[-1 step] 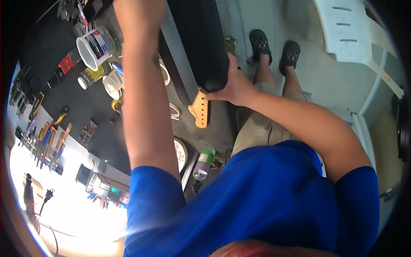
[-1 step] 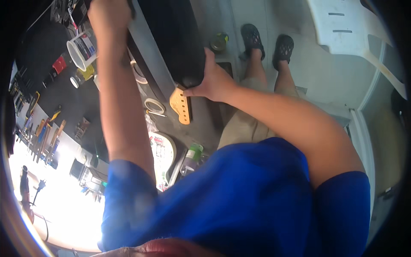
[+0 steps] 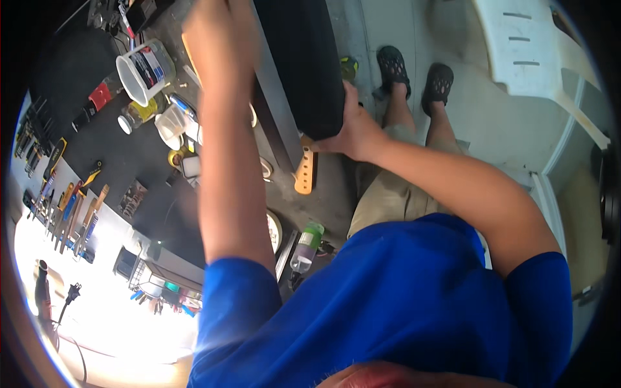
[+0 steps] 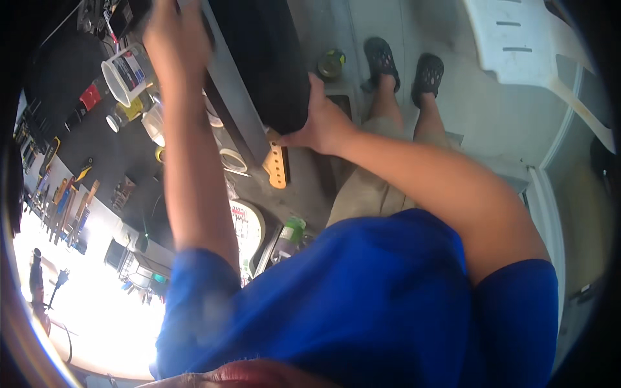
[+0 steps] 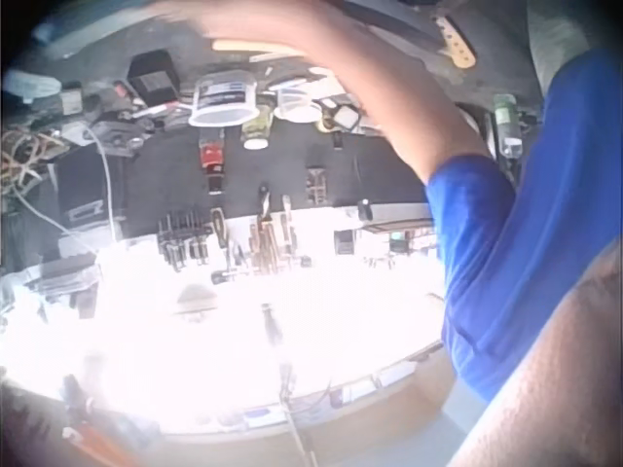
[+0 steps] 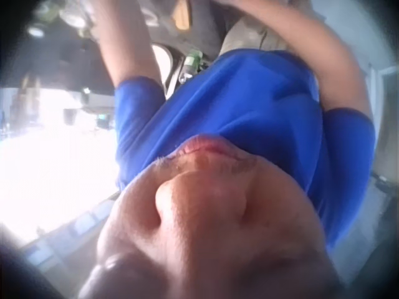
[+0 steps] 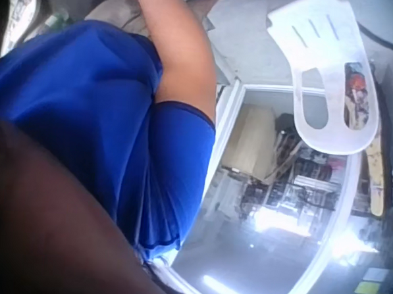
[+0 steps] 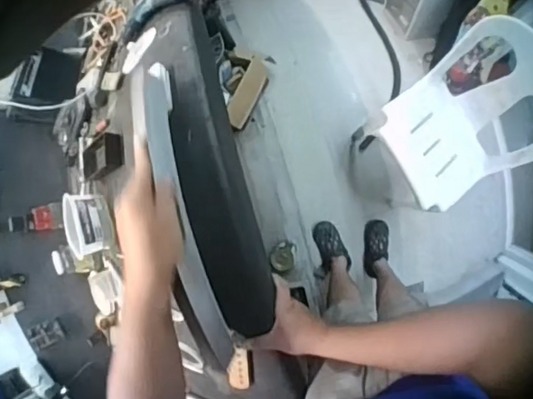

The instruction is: The person marks a fretboard with a red pen, places the neck into a long wooden guide, and sands the surface using a sanding block.

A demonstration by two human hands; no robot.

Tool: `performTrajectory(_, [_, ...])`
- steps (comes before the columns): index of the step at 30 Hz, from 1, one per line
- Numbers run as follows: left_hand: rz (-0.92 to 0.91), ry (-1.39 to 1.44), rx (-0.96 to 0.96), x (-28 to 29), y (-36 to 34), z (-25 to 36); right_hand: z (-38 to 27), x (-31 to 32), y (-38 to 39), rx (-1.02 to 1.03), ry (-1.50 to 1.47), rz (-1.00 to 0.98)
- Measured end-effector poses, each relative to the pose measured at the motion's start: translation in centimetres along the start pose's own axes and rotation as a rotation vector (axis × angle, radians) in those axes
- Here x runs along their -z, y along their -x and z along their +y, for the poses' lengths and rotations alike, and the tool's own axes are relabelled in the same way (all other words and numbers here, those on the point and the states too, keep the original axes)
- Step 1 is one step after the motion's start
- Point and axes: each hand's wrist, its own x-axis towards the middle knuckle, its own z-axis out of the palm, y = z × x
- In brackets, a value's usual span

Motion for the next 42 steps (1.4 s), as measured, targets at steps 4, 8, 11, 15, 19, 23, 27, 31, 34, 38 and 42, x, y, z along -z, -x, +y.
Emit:
performTrajectory(4, [0.016,0.043,-0.093,-2.8,8.2,-2.0,0.4,0.8,-0.1,-0.050,0.089,0.029])
performTrajectory(8, [0.083,0.053,-0.053,-0.8,-2.1,0.9,1.4,-0.2,-0.6,0.065,0.014,0.024])
performTrajectory(11, [-0.055,-0.040,0.058,0.9,-5.2,0.9,0.5,-0.7,-0.6,-0.013,-0.043,-0.028])
performTrajectory(15, [0.105,0.004,-0.120,-2.8,7.7,-2.4,0.9,0.7,-0.2,0.019,0.016,0.041])
performTrajectory(19, [0.208,0.043,-0.214,-3.1,5.2,-3.8,0.1,0.8,0.1,-0.013,0.005,0.011])
performTrajectory(23, [0.211,0.077,-0.146,0.7,-8.4,-2.0,-0.2,-0.9,-1.0,0.001,0.026,0.016])
performTrajectory(27, [0.105,-0.061,-0.085,-1.4,1.9,-3.1,-0.2,0.4,-0.4,-0.040,-0.025,-0.013])
performTrajectory(31, [0.159,0.050,-0.142,-3.0,6.1,-4.3,0.9,0.6,-0.3,-0.021,-0.008,0.053])
performTrajectory(34, [-0.060,0.092,0.140,0.8,-2.8,-0.3,1.1,-0.4,-0.4,0.029,-0.003,0.034])
performTrajectory(38, [0.101,0.243,0.026,0.9,-6.9,-0.1,-0.5,0.3,-0.9,-0.071,-0.041,-0.010])
performTrajectory(42, [0.164,0.106,-0.156,-3.0,5.9,-4.5,0.5,0.6,-0.3,-0.054,0.049,0.064])
